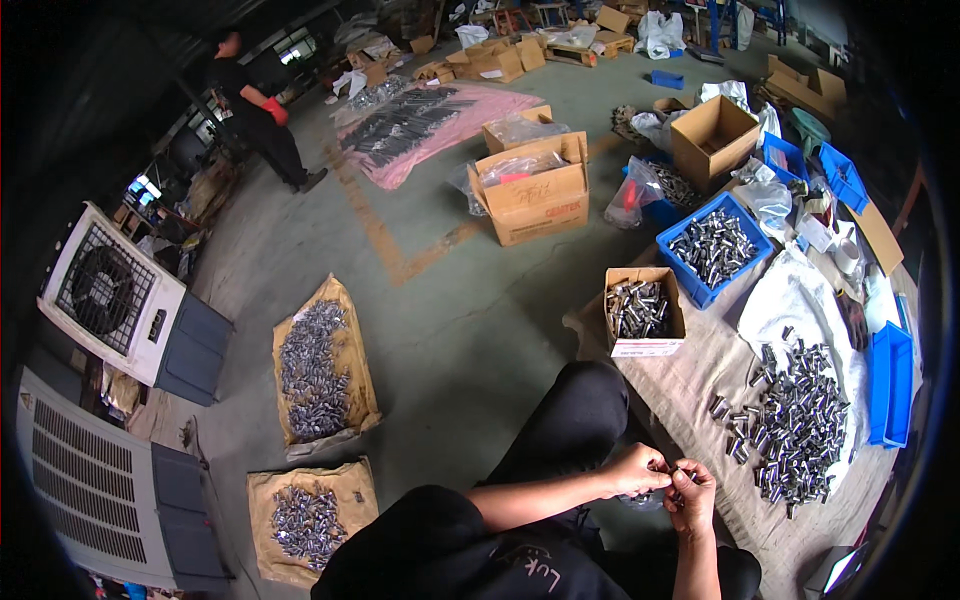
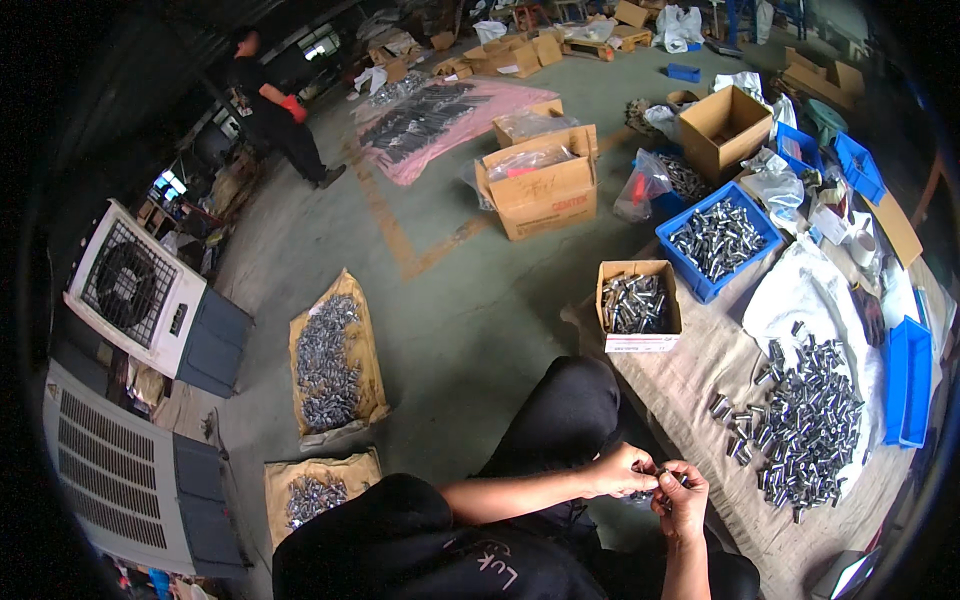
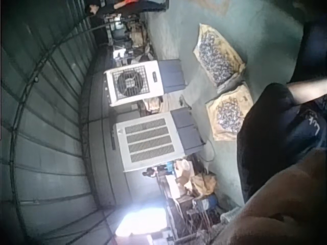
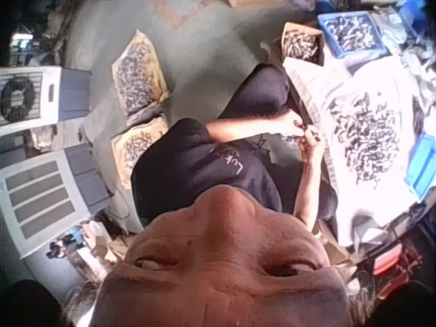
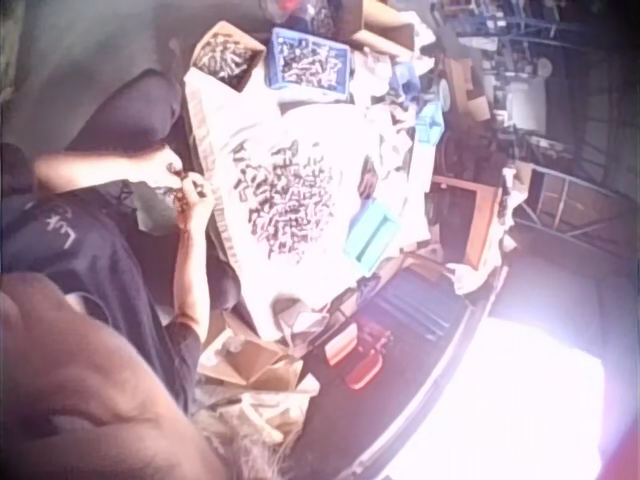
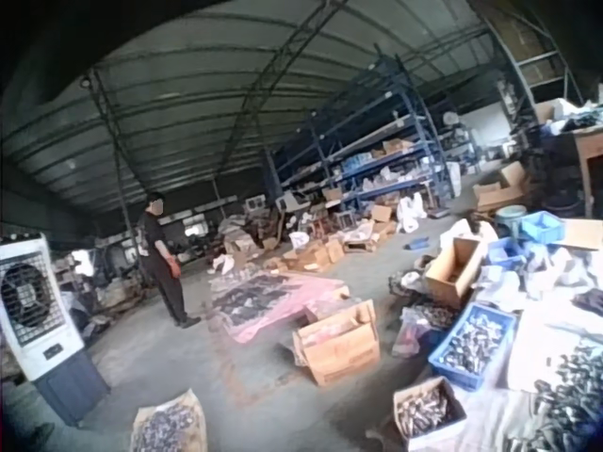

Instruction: The person gathers metal bolts from the table and assembles them by sliding metal sleeves onto the bolts by hand.

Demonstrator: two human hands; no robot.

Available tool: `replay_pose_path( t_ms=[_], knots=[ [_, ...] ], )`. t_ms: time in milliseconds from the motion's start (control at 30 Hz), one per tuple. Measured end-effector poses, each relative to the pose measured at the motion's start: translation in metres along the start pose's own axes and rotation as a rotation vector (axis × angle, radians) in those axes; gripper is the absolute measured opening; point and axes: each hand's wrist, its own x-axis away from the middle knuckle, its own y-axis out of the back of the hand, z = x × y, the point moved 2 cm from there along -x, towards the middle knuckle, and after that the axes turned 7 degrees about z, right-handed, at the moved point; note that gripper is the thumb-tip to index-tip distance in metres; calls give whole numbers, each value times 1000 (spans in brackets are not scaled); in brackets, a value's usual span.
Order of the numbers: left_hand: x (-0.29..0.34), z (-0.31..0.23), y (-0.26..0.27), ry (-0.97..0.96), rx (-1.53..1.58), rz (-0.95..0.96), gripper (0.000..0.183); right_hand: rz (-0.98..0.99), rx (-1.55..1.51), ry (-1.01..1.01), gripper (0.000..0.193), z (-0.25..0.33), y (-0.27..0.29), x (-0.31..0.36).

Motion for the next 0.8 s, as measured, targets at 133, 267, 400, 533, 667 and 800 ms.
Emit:
replay_pose_path(
  t_ms=[133,267,400,533,667,800],
  knots=[
    [-1,-4,-5,51,-94,13,17,-12,97,-11,12,4,6,2],
    [-7,11,-10,47,232,126,25,-128,70,1,16,10,10,8],
    [-3,27,4,169,657,116,24,13,-388,24,16,3,29,-3],
    [-7,30,9,148,707,178,32,62,-479,33,15,7,25,-3],
    [-7,29,8,78,649,124,28,120,-380,-3,12,7,18,-5],
    [-10,28,10,44,575,55,25,18,-230,-33,11,3,14,-7]
  ],
)
